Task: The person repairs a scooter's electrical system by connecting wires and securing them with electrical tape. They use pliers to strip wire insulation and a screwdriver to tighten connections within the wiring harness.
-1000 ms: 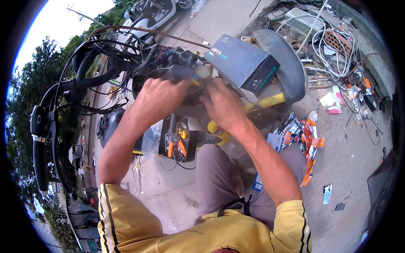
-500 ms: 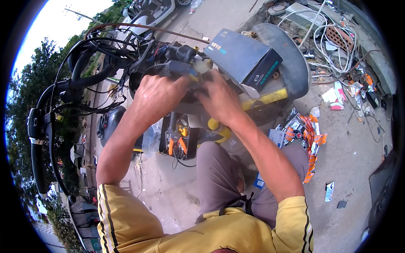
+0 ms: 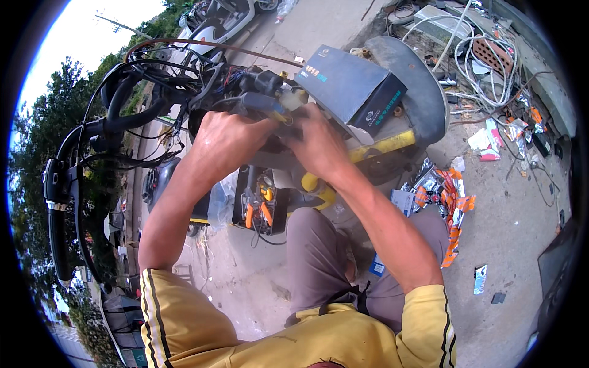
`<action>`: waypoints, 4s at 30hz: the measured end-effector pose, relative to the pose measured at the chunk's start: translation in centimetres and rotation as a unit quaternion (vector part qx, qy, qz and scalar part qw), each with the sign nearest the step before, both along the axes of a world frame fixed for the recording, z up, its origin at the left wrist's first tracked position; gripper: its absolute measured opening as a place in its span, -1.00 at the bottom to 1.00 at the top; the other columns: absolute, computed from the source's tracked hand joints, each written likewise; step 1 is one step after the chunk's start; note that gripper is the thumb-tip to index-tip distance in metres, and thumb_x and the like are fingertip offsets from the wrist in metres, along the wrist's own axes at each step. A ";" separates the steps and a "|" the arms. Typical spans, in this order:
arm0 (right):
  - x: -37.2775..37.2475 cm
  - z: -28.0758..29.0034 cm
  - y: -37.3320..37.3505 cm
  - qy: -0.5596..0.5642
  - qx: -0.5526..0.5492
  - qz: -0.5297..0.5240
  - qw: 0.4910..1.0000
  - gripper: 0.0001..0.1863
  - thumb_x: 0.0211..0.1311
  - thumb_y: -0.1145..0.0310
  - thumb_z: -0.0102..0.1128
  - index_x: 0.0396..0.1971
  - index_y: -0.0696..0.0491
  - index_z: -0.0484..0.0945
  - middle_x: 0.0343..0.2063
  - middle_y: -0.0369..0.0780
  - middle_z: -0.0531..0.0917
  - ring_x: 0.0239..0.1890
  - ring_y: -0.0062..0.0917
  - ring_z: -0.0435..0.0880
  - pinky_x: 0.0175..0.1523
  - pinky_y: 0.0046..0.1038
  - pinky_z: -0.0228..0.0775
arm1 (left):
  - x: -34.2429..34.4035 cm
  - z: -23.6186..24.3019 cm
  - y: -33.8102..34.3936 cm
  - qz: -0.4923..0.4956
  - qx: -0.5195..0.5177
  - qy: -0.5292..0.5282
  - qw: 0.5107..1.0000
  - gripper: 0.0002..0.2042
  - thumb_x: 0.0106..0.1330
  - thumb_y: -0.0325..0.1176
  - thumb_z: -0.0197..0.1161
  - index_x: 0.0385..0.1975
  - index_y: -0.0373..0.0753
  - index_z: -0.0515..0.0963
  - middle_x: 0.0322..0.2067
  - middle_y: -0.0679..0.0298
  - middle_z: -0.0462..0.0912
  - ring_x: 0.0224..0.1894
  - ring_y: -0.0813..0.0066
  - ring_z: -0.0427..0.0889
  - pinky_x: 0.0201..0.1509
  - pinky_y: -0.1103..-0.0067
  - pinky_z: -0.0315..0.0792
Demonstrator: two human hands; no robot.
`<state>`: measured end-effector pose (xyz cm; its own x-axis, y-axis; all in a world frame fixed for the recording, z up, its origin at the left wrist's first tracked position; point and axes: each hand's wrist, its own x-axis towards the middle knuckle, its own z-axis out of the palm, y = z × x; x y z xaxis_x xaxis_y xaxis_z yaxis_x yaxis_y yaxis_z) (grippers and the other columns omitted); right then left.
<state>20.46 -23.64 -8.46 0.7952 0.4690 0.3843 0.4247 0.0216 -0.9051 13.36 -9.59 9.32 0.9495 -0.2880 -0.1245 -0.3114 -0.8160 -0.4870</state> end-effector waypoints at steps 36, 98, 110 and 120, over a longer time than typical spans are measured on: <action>1.4 -2.1 1.6 0.040 -0.001 0.041 0.998 -0.76 0.43 0.39 0.28 -0.03 0.18 0.73 0.14 0.04 0.68 0.28 0.03 0.65 0.36 -0.01 0.47 | 1.9 -0.3 -1.1 -0.100 0.073 0.013 0.992 -0.92 0.20 -0.38 0.48 -0.37 -0.21 0.79 -0.44 0.15 0.81 -0.30 0.13 0.89 -0.28 0.35 0.72; 1.4 0.3 0.4 0.100 -0.014 0.035 0.994 -0.62 0.48 0.47 0.25 0.22 0.29 0.64 0.17 0.15 0.69 0.33 0.06 0.64 0.43 -0.06 0.44 | 1.1 -0.2 -1.2 -0.031 0.031 0.028 0.999 -0.87 0.33 -0.37 0.42 -0.19 -0.09 0.83 -0.41 0.10 0.81 -0.33 0.08 0.86 -0.28 0.28 0.69; 3.3 -0.3 0.1 0.114 0.035 0.133 0.984 -0.71 0.39 0.37 0.36 -0.02 0.20 0.84 -0.06 0.20 0.77 0.09 0.10 0.76 0.24 -0.02 0.57 | 1.1 -0.6 -1.0 0.001 -0.004 0.013 1.000 -0.81 0.38 -0.30 0.46 -0.05 -0.01 0.83 -0.36 0.14 0.83 -0.24 0.05 0.85 -0.16 0.20 0.64; 1.4 0.0 0.3 0.116 0.072 0.013 0.991 -0.75 0.39 0.34 0.40 -0.07 0.12 0.88 -0.26 0.19 0.78 -0.07 0.12 0.81 0.13 0.00 0.61 | 0.8 0.8 -2.1 0.078 0.022 0.071 0.994 -0.82 0.47 -0.32 0.37 -0.02 -0.03 0.83 -0.38 0.12 0.81 -0.27 0.01 0.81 -0.18 0.16 0.60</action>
